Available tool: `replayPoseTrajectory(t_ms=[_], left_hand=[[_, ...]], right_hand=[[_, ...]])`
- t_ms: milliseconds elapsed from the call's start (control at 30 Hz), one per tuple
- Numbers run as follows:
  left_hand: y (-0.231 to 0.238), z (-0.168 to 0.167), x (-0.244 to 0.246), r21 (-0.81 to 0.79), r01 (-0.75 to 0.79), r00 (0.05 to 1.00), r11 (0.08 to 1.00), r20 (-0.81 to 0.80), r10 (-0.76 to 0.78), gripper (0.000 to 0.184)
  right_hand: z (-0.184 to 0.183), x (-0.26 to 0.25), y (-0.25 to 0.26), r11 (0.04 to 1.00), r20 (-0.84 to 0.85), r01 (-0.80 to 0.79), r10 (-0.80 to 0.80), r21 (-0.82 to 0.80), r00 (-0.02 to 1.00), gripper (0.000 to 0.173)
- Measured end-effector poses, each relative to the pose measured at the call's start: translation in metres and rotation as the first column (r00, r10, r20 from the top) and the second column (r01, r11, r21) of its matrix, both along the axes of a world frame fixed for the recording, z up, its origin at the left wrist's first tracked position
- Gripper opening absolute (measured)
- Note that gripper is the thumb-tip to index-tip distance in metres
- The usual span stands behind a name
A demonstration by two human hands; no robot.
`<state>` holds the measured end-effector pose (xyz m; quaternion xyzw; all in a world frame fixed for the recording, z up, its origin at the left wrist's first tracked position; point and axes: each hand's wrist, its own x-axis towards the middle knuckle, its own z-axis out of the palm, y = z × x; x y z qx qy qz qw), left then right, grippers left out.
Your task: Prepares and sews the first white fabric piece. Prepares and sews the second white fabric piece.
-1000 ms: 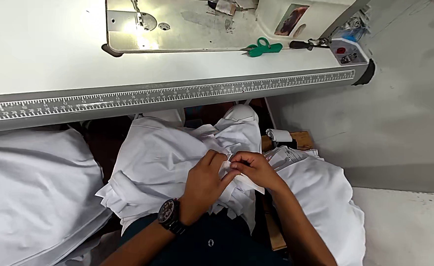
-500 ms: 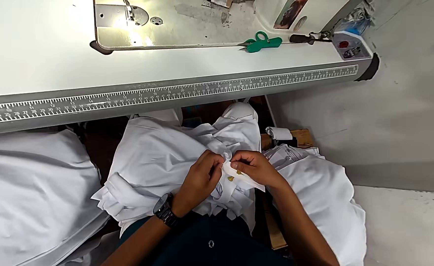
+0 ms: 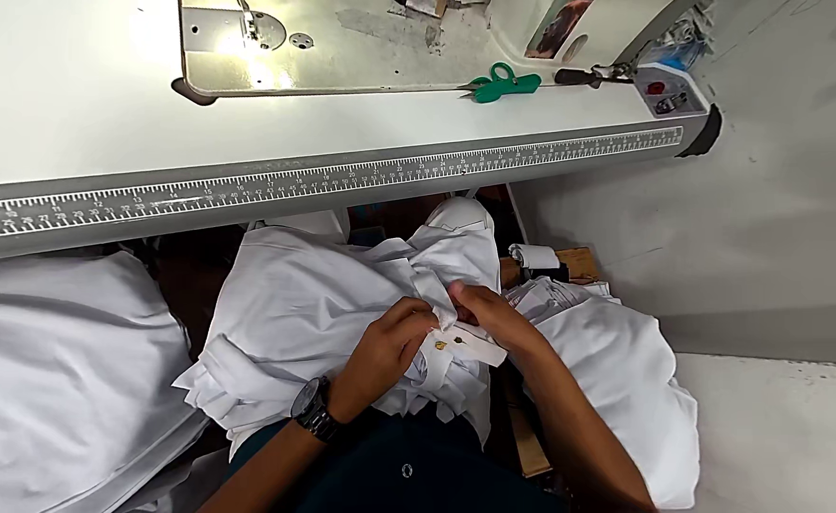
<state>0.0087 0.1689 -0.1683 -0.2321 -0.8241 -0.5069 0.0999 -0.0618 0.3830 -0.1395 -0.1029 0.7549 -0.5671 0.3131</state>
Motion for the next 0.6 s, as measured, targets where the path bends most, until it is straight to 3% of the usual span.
replayPoseTrajectory(t_ms=[67, 167, 300, 433, 533, 600], left_hand=[[0.001, -0.003, 0.002, -0.008, 0.042, 0.999, 0.999, -0.025, -0.042, 0.016], [0.001, -0.008, 0.004, -0.017, 0.021, 1.000, 1.000, 0.013, -0.021, 0.014], [-0.004, -0.010, 0.002, 0.134, 0.003, 0.992, 0.991, 0.127, -0.020, 0.012], [-0.006, -0.014, -0.002, 0.322, -0.003, 0.979, 0.947, 0.192, -0.063, 0.014], [-0.007, -0.014, -0.002, 0.360, 0.015, 0.966, 0.933, 0.237, -0.106, 0.017], [-0.006, -0.012, -0.001, 0.354, 0.041, 0.958, 0.934, 0.252, -0.138, 0.019]], right_hand=[[0.002, -0.006, -0.014, 0.997, 0.000, 0.069, -0.069, 0.019, 0.998, 0.035], [0.007, -0.012, -0.022, 0.982, -0.160, 0.181, -0.186, -0.044, 0.969, 0.016], [0.041, 0.018, 0.004, 0.943, -0.281, 0.332, -0.325, -0.025, 0.903, 0.024], [0.038, 0.072, 0.041, 0.949, -0.267, 0.314, -0.294, 0.033, 0.918, 0.025], [0.015, 0.101, 0.050, 0.965, -0.219, 0.199, -0.159, 0.173, 0.963, 0.018], [0.006, 0.112, 0.044, 0.952, -0.289, 0.164, -0.086, 0.260, 0.953, 0.015]])
